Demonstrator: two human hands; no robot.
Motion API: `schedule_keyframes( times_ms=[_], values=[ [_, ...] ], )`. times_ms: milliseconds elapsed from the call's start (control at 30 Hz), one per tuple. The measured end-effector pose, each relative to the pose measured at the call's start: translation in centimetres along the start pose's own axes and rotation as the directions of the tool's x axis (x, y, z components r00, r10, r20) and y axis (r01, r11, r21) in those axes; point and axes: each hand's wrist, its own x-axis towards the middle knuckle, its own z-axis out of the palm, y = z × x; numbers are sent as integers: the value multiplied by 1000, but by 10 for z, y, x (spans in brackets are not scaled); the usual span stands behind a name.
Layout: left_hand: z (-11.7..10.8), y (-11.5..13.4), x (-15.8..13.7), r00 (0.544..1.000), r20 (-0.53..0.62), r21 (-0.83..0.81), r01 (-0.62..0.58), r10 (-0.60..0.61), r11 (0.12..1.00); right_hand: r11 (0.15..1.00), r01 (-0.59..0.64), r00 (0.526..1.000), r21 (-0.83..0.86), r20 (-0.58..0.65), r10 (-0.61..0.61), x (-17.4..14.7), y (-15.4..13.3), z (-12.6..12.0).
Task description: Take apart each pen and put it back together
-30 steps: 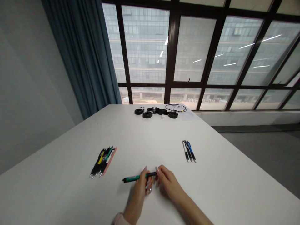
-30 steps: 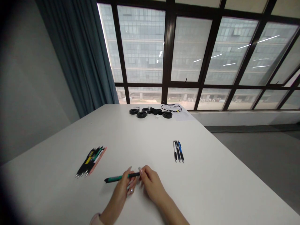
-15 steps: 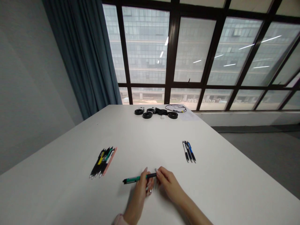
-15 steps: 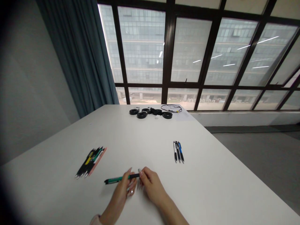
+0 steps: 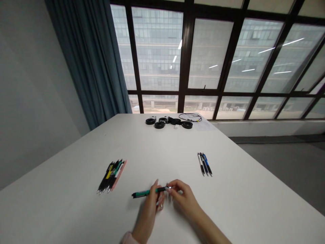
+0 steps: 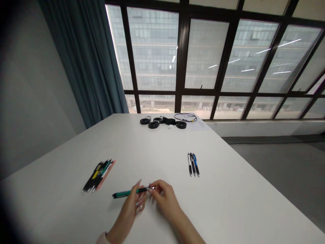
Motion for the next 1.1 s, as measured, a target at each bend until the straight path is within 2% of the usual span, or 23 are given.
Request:
schedule_keyframes(
  times_ms=[133,333,500,833,1000,1100],
  values=[
    [2,6,-6,999,-43,-69,-2,-1,998,1000,-10,1000,4,-30,10,0,2,1],
    [0,33,-25,990,-83,-355,-134,111,925,993,-67,988,96,-130,79,7,12,-1],
    [-4,50,-31,993,-116,-605,-62,-11,794,987,-88,983,132,-151,108,12,14,-5],
    [-3,47,-27,988,-146,-685,-66,-48,725,986,-92,985,141,-132,111,13,17,-7],
    [-5,47,-28,996,-68,-708,-5,-62,706,982,-70,982,175,-162,99,15,17,-9],
    [-8,46,-29,995,-60,-709,16,-83,705,976,-26,985,216,-159,61,15,14,-11]
  ],
)
